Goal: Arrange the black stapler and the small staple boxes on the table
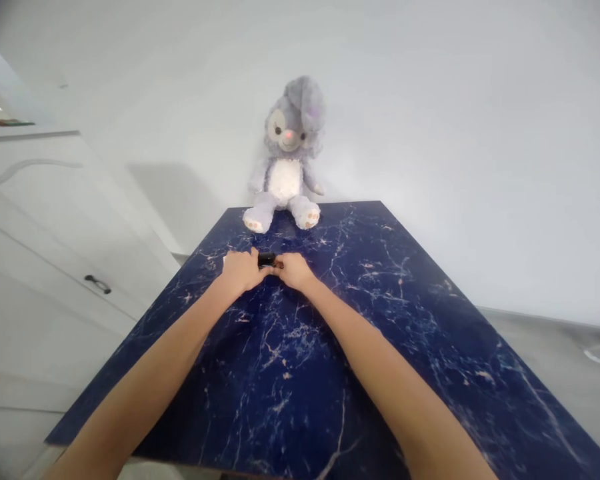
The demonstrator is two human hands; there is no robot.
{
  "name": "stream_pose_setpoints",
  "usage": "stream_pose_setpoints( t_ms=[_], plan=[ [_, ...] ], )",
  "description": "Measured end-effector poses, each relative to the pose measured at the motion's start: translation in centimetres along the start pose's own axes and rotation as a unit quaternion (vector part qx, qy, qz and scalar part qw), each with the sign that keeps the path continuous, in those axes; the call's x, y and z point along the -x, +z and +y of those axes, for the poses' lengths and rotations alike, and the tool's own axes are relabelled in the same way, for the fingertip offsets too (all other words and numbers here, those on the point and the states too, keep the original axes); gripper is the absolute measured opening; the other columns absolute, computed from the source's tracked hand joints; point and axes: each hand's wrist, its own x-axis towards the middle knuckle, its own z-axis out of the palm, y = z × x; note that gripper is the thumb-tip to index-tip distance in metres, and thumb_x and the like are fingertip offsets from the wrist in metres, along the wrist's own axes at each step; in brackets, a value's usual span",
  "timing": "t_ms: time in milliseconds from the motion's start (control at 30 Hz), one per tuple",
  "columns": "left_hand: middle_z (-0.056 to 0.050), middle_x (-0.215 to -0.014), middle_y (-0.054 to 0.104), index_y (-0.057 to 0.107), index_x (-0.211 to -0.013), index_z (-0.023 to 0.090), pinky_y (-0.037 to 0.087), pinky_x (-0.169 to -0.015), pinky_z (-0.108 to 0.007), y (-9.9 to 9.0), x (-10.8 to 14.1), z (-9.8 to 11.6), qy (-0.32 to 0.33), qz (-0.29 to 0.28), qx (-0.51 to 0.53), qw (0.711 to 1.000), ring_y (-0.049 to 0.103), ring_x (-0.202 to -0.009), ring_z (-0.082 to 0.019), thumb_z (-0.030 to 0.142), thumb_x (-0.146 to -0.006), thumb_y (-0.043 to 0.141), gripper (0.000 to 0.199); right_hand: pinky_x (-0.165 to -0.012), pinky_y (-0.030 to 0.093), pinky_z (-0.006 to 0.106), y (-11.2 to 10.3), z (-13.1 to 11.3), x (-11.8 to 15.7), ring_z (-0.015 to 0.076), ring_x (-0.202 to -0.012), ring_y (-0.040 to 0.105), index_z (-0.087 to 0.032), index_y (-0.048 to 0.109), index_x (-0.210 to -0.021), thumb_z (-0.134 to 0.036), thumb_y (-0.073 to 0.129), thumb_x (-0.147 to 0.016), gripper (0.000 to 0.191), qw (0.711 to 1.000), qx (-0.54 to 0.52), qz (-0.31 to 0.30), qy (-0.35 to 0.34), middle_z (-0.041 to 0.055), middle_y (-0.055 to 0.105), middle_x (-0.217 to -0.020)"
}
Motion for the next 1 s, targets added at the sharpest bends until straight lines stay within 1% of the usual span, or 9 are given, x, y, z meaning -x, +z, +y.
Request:
stream_pose_setpoints(
  t_ms=[100,233,300,367,533,700,867,933,1000],
  plan=[
    [-0.025,-0.109,0.072,0.062,-0.123,0.008,0.046,-0.09,-0.045,-0.3,-0.4,0.4,0.004,0.002,0.011,1.0,0.069,-0.101,-0.038,0.073,-0.093,0.031,0.078,-0.071,0.043,0.025,0.2,0.0,0.3,0.0166,-0.075,0.064,-0.019,0.07,-0.079,-0.034,0.073,-0.089,0.017,1.0,0.019,0.001,0.002,0.0038,0.072,-0.082],
    [-0.026,-0.104,0.072,0.066,-0.114,0.005,0.043,-0.094,-0.052,-0.1,-0.5,0.9,-0.02,0.023,0.031,0.999,0.069,-0.098,-0.041,0.079,-0.09,0.024,0.088,-0.077,0.045,0.03,0.9,-0.2,1.2,0.0223,-0.087,0.064,-0.016,0.068,-0.087,-0.032,0.065,-0.093,0.017,0.998,0.044,0.034,0.027,0.0109,0.07,-0.092],
    [-0.027,-0.105,0.072,0.067,-0.114,0.004,0.041,-0.097,-0.055,0.0,-0.7,1.5,-0.045,0.033,0.038,0.998,0.069,-0.099,-0.042,0.078,-0.091,0.023,0.089,-0.077,0.045,0.031,1.1,-0.2,1.4,0.0233,-0.088,0.063,-0.016,0.066,-0.09,-0.03,0.064,-0.094,0.016,0.997,0.048,0.042,0.034,0.0117,0.069,-0.092],
    [-0.026,-0.106,0.072,0.067,-0.116,0.004,0.041,-0.098,-0.054,0.1,-1.0,1.9,-0.056,0.035,0.042,0.997,0.068,-0.101,-0.041,0.075,-0.092,0.024,0.086,-0.076,0.044,0.031,1.2,0.0,1.5,0.0217,-0.085,0.061,-0.017,0.065,-0.087,-0.032,0.065,-0.093,0.015,0.998,0.047,0.04,0.027,0.0087,0.068,-0.089],
    [-0.026,-0.106,0.073,0.068,-0.116,0.003,0.041,-0.097,-0.054,0.3,-1.3,1.8,-0.039,0.039,0.041,0.998,0.069,-0.099,-0.04,0.074,-0.092,0.025,0.086,-0.076,0.043,0.03,1.2,0.4,1.4,0.019,-0.079,0.057,-0.02,0.06,-0.083,-0.033,0.064,-0.094,0.018,0.999,0.043,0.033,-0.004,0.0035,0.065,-0.083],
    [-0.027,-0.104,0.073,0.069,-0.114,0.002,0.043,-0.094,-0.054,0.1,-1.1,1.5,-0.025,0.037,0.032,0.998,0.069,-0.098,-0.041,0.074,-0.093,0.022,0.088,-0.078,0.042,0.031,1.1,-0.1,2.0,0.0198,-0.082,0.057,-0.019,0.059,-0.085,-0.03,0.06,-0.097,0.016,0.998,0.053,0.039,-0.009,0.0054,0.065,-0.087],
    [-0.024,-0.105,0.073,0.07,-0.112,0.005,0.043,-0.092,-0.051,-0.3,-0.6,2.0,-0.005,0.041,0.05,0.998,0.069,-0.099,-0.039,0.07,-0.096,0.022,0.083,-0.08,0.043,0.029,0.6,-0.4,3.1,0.0195,-0.089,0.06,-0.017,0.059,-0.096,-0.028,0.052,-0.101,0.013,0.996,0.085,0.028,-0.004,0.0085,0.066,-0.098],
    [-0.024,-0.107,0.073,0.071,-0.112,0.005,0.043,-0.092,-0.05,-0.5,-0.5,2.3,0.004,0.045,0.056,0.997,0.068,-0.098,-0.038,0.069,-0.097,0.023,0.081,-0.083,0.043,0.03,0.2,-0.3,3.3,0.0211,-0.093,0.061,-0.016,0.059,-0.1,-0.028,0.049,-0.102,0.016,0.994,0.107,0.017,-0.004,0.0113,0.067,-0.103],
    [-0.024,-0.109,0.072,0.07,-0.114,0.006,0.043,-0.091,-0.049,-0.6,-0.4,2.3,0.011,0.043,0.059,0.997,0.068,-0.099,-0.038,0.069,-0.097,0.024,0.079,-0.086,0.042,0.034,-0.2,-0.1,3.3,0.0238,-0.094,0.062,-0.016,0.06,-0.099,-0.034,0.047,-0.103,0.023,0.992,0.129,0.004,-0.003,0.0128,0.069,-0.101]
  ],
)
